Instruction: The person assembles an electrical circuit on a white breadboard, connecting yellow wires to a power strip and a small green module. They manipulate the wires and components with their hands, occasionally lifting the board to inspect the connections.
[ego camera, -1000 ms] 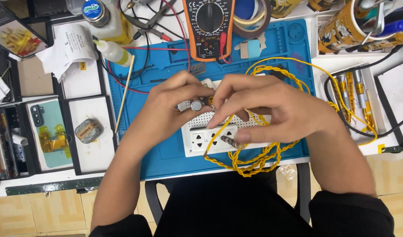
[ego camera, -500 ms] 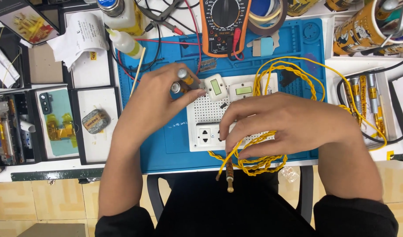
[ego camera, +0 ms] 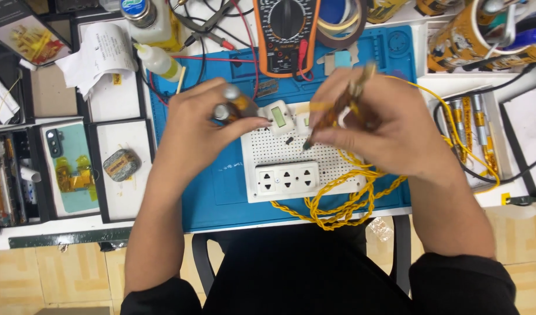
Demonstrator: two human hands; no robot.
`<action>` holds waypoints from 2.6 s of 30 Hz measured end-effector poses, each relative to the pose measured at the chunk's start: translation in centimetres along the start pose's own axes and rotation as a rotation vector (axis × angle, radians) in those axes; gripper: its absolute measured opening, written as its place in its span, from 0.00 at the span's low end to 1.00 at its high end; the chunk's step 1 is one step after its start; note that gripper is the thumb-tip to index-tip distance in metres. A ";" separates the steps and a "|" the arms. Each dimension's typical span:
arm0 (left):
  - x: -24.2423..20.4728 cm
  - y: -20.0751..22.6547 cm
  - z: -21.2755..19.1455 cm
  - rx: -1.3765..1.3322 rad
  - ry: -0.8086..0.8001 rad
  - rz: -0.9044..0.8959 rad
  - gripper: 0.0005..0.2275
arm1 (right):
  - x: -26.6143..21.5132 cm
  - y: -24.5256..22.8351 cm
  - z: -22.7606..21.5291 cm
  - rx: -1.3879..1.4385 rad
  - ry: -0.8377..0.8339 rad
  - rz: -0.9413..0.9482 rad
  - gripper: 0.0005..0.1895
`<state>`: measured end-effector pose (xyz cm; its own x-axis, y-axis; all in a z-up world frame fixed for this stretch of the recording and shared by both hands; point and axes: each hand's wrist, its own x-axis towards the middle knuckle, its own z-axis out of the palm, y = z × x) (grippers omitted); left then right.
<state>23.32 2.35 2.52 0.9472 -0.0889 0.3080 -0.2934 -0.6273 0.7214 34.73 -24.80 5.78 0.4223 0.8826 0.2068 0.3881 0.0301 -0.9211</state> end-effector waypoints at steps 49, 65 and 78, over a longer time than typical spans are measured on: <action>-2.7 -2.2 0.1 0.271 -0.517 -0.303 0.17 | -19.3 -1.3 -11.4 -1.403 0.326 0.856 0.24; -2.0 1.5 -3.5 -0.099 -0.204 -0.177 0.08 | -14.0 1.9 -9.4 -0.929 0.225 1.229 0.27; -2.5 -1.1 -0.8 -0.498 0.050 -0.071 0.07 | -15.8 2.4 -9.1 -0.819 0.269 1.234 0.21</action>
<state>21.18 3.89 1.50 0.9634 -0.0145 0.2678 -0.2658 -0.1843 0.9462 36.50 -42.95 3.29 0.9142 0.0447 -0.4028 -0.0140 -0.9898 -0.1418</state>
